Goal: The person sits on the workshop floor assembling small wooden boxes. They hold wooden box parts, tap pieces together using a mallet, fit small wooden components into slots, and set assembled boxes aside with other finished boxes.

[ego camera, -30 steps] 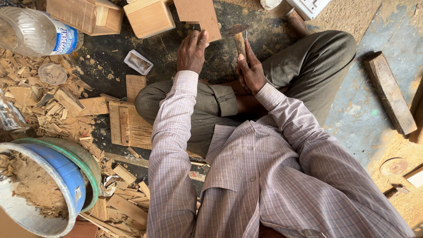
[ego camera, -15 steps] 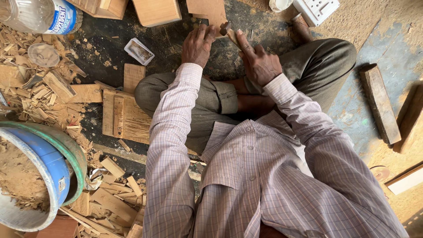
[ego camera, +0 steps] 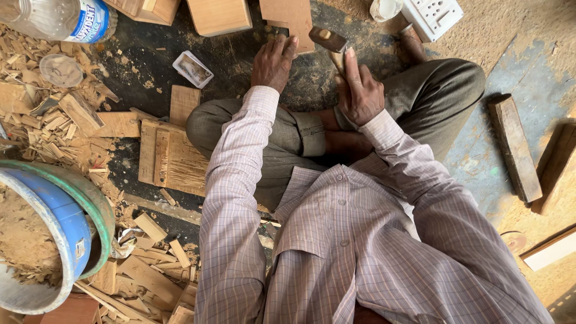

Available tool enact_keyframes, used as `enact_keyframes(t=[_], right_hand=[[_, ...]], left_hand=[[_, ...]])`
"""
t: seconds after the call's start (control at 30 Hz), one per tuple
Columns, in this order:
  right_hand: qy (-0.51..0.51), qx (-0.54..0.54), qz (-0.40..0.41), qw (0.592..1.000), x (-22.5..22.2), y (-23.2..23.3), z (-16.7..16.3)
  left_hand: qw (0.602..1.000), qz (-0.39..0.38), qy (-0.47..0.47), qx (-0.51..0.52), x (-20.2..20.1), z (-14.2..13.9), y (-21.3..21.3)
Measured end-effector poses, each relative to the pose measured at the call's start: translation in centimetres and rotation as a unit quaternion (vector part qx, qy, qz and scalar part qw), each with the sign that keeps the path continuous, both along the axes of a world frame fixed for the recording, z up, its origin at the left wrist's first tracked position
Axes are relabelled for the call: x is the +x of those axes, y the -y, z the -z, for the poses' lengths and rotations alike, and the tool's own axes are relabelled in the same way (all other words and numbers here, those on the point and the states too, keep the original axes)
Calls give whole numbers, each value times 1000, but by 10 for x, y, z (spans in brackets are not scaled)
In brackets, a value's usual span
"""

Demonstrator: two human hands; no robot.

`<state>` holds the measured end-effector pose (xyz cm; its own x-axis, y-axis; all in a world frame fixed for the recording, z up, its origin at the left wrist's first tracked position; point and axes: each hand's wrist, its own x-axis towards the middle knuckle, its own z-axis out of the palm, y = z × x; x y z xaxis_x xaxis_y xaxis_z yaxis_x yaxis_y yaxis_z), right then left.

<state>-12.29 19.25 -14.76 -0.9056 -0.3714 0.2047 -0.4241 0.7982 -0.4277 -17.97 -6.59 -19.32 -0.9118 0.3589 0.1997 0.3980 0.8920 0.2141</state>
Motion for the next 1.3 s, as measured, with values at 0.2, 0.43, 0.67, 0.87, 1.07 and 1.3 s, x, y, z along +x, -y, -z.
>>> enact_keyframes(t=[0.2,0.43,0.67,0.87,1.07,1.3], right_hand=[[1,10,3,1000,1,1,-5],[59,99,-43,992,-4,-4,-9],[62,144,-54,986,0,0,-13],[-12,47,-34,998,-3,0,-27],[2,73,-37,997,-7,6,-30],[0,92,-26,995,-3,0,-31]], left_hand=[[1000,2,2,-7,1,-7,-1],[1000,0,6,-20,2,-6,-1],[999,2,40,-24,2,-7,-3],[996,-27,81,-6,5,-12,-4],[999,-12,32,-30,-2,-14,-2],[993,-38,110,7,5,-14,-6]])
